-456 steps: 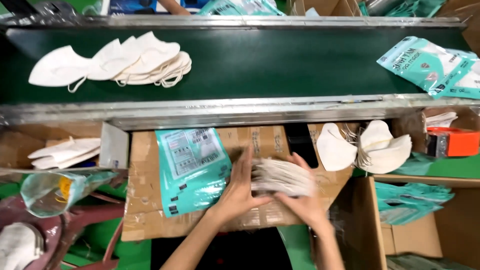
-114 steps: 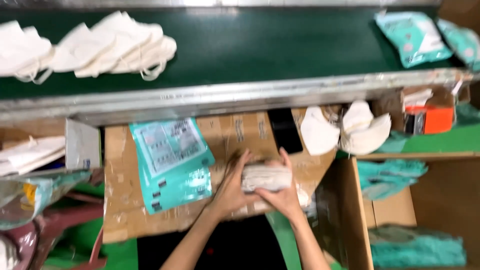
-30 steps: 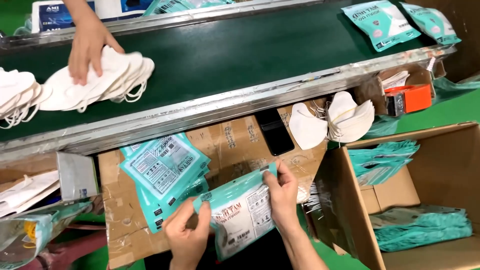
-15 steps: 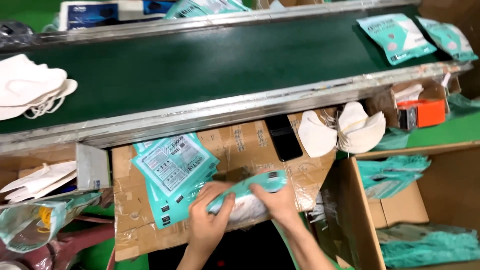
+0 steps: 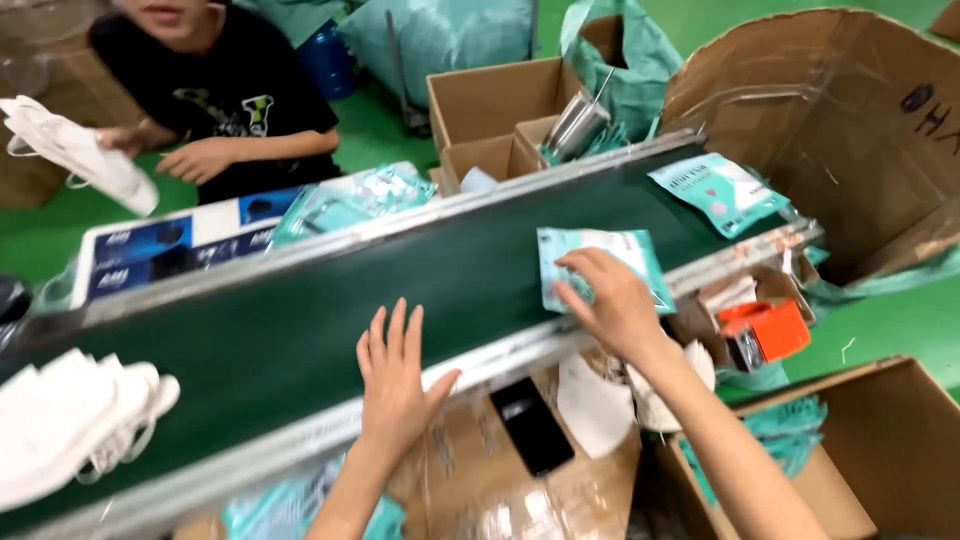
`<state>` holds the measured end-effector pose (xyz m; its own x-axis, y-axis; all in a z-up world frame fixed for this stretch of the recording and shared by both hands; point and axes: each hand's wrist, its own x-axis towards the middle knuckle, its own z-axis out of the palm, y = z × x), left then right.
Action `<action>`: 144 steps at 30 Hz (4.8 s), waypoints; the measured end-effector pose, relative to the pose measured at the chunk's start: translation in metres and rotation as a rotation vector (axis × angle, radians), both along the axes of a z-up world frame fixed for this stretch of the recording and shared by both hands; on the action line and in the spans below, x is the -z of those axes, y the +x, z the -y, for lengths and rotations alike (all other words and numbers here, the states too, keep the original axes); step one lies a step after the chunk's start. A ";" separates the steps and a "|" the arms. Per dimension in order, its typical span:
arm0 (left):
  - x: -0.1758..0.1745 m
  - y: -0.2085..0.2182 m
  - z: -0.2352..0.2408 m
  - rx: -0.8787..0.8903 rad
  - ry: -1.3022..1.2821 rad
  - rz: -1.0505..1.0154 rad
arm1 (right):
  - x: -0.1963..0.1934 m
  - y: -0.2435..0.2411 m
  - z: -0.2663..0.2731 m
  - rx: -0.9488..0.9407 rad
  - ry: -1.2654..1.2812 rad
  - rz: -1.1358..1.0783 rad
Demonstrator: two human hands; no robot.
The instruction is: Manually counting and packaging stacks of face masks into plastic bags at a production line.
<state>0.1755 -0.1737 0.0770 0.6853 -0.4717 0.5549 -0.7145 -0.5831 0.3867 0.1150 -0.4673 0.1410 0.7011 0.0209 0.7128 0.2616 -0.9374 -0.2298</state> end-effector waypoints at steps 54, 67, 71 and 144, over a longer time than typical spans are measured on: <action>0.187 0.075 0.029 -0.338 0.240 0.283 | 0.137 0.433 0.275 0.061 0.284 -0.269; 0.166 0.078 0.034 -0.287 0.181 0.280 | 0.142 0.430 0.279 0.236 0.064 -0.291; 0.141 0.073 0.029 -0.252 0.248 0.213 | 0.161 0.431 0.265 0.363 0.075 -0.269; 0.024 0.077 -0.179 -0.649 0.218 0.133 | 0.111 -0.095 -0.027 -0.271 0.159 -0.570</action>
<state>0.2525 0.0049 0.0526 0.7993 -0.0998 0.5926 -0.2282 -0.9626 0.1458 0.0200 -0.4404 0.0304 0.9550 0.1753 0.2392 0.2801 -0.7982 -0.5334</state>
